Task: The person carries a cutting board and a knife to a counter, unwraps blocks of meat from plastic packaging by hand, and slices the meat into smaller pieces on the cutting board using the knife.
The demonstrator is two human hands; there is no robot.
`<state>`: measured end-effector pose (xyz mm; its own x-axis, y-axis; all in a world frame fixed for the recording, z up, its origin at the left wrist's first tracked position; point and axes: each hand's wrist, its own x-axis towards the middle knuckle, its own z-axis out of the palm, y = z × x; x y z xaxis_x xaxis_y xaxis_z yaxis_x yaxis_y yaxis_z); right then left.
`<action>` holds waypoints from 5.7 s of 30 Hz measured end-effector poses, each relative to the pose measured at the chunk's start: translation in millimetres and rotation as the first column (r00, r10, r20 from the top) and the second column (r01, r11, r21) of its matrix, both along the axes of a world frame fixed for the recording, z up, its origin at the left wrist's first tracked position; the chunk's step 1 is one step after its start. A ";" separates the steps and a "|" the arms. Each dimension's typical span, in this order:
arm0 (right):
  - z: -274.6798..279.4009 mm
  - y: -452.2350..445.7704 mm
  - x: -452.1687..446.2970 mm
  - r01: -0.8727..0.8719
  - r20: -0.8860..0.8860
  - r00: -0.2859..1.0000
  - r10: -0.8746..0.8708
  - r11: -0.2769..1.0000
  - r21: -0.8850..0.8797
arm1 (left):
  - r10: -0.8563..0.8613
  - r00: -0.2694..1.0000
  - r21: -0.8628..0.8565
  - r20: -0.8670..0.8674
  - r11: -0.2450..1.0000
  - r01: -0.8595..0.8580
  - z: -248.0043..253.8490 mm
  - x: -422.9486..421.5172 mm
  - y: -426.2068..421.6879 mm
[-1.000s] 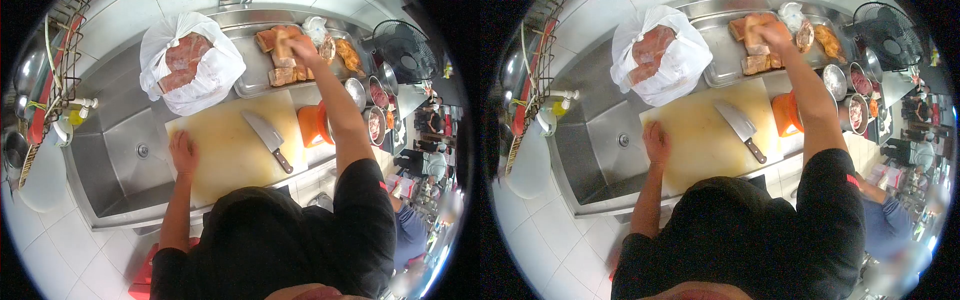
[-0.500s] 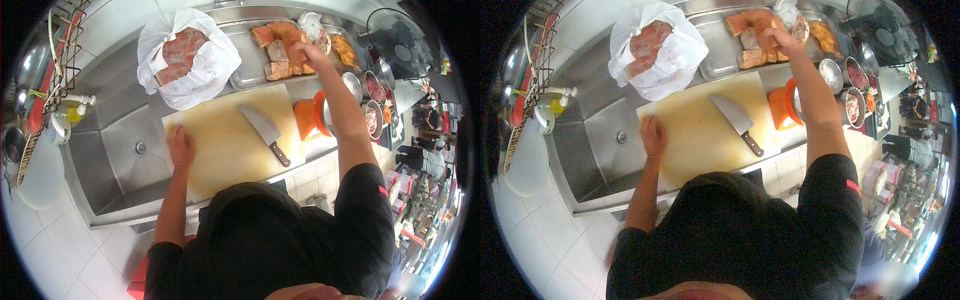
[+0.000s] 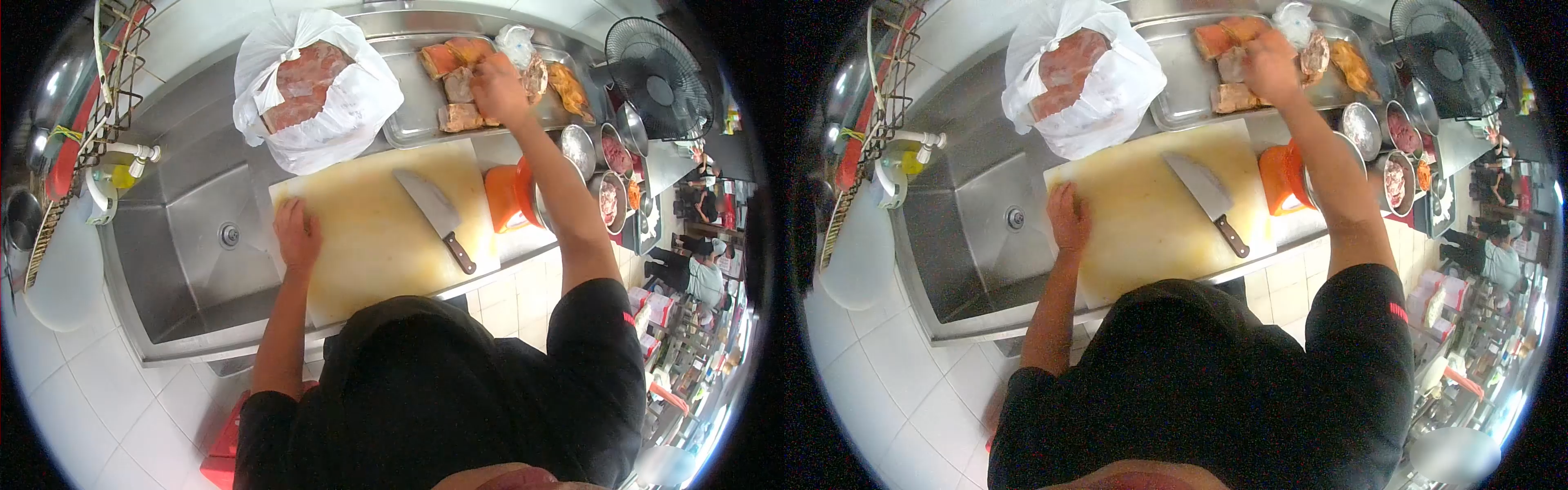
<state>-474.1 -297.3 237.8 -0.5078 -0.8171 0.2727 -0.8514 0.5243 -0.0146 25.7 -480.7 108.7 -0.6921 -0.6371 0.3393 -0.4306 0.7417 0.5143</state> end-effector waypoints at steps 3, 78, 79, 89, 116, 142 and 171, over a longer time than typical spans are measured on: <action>-9.8 -22.0 42.2 -0.120 0.050 0.993 0.109 0.896 0.427 | 0.001 1.000 -0.023 0.026 1.000 -0.001 -6.2 -0.6 0.0; 84.4 10.7 274.1 -0.017 0.524 0.760 0.385 0.818 -0.575 | 0.012 0.834 0.016 -0.552 1.000 -0.004 147.3 -97.8 -74.5; 95.2 -14.9 273.1 -0.093 0.485 0.749 0.451 0.797 -0.597 | 0.021 0.854 0.028 -0.520 1.000 -0.008 145.7 -105.5 -83.3; 94.9 -184.3 197.3 -0.124 0.714 0.565 0.414 0.898 -0.422 | 0.338 0.877 0.588 -0.341 0.805 -0.081 110.8 -147.8 -130.6; 65.4 -82.0 290.4 -0.028 0.450 0.636 0.627 0.602 -0.798 | 0.459 0.424 0.592 -0.780 0.324 0.738 190.5 -103.3 -55.7; -41.6 71.8 399.7 -0.470 0.438 0.611 0.659 0.748 -0.469 | 0.290 0.906 0.546 -0.309 0.834 -0.081 22.6 70.4 99.7; -18.8 -2.2 403.9 -0.711 0.383 0.691 0.613 0.672 0.207 | 0.604 0.728 0.439 -0.323 0.777 -0.451 18.9 84.5 179.6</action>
